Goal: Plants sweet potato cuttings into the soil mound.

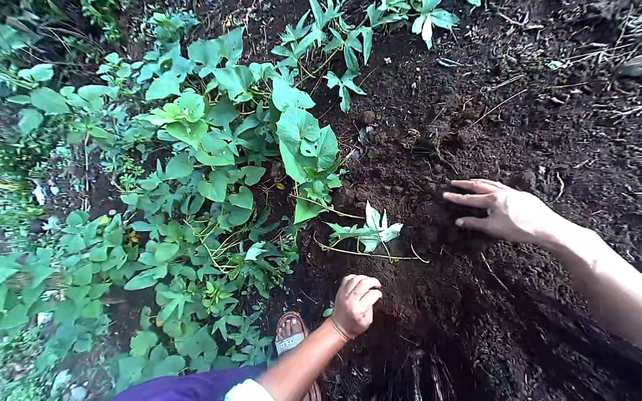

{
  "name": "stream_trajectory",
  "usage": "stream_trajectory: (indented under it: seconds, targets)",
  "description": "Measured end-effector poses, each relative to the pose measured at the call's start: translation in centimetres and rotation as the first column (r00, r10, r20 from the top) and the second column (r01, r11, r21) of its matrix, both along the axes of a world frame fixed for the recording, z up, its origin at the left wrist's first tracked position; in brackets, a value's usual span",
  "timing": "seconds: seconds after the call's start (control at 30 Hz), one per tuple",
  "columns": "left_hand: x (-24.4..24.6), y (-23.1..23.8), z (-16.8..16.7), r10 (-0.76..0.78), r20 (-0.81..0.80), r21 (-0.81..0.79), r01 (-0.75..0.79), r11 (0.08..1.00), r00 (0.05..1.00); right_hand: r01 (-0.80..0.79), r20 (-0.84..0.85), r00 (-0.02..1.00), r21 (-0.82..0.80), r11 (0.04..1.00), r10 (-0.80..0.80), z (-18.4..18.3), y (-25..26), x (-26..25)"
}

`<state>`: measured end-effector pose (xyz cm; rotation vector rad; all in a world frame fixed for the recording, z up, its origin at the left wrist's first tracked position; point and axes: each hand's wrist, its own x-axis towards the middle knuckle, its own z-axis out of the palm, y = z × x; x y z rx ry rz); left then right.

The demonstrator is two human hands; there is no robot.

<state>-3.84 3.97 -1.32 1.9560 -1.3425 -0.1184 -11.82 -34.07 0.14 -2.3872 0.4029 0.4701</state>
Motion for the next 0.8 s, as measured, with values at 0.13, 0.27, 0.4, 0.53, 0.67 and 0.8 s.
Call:
stream_trajectory:
  seconds: [0.13, 0.27, 0.4, 0.53, 0.67, 0.8]
  targets:
    - [4.2, 2.1, 0.6, 0.553, -0.266, 0.361, -0.451, 0.816, 0.789, -0.097, -0.084, 0.992, -0.039, 0.995, 0.093, 5.2, 2.8, 3.5]
    - [10.2, -2.6, 0.3, 0.642, -0.766, 0.519, -0.589, 0.619, 0.0, -0.198, 0.139, 0.975, 0.2, 0.96, 0.172, 4.1, 8.7, 11.9]
    - [11.9, -5.7, 0.6, 0.396, -0.918, 0.327, -0.586, 0.742, -0.012, -0.211, 0.063, 0.977, 0.317, 0.925, 0.202, 1.1, 13.4, 15.6]
    - [10.9, -6.2, 3.5, 0.313, -0.9, 0.16, -0.439, 0.884, 0.303, -0.265, 0.136, 0.963, 0.344, 0.901, 0.231, 0.7, 14.2, 11.5]
    - [10.0, -5.3, 2.0, 0.442, -0.844, 0.225, -0.548, 0.806, 0.304, -0.343, 0.148, 0.939, 0.354, 0.87, 0.31, -0.1, 15.2, 6.9]
    - [11.9, -5.1, -2.9, 0.469, -0.881, 0.365, -0.539, 0.759, 0.064, -0.319, 0.187, 0.946, 0.388, 0.864, 0.265, -1.8, 16.1, 4.3]
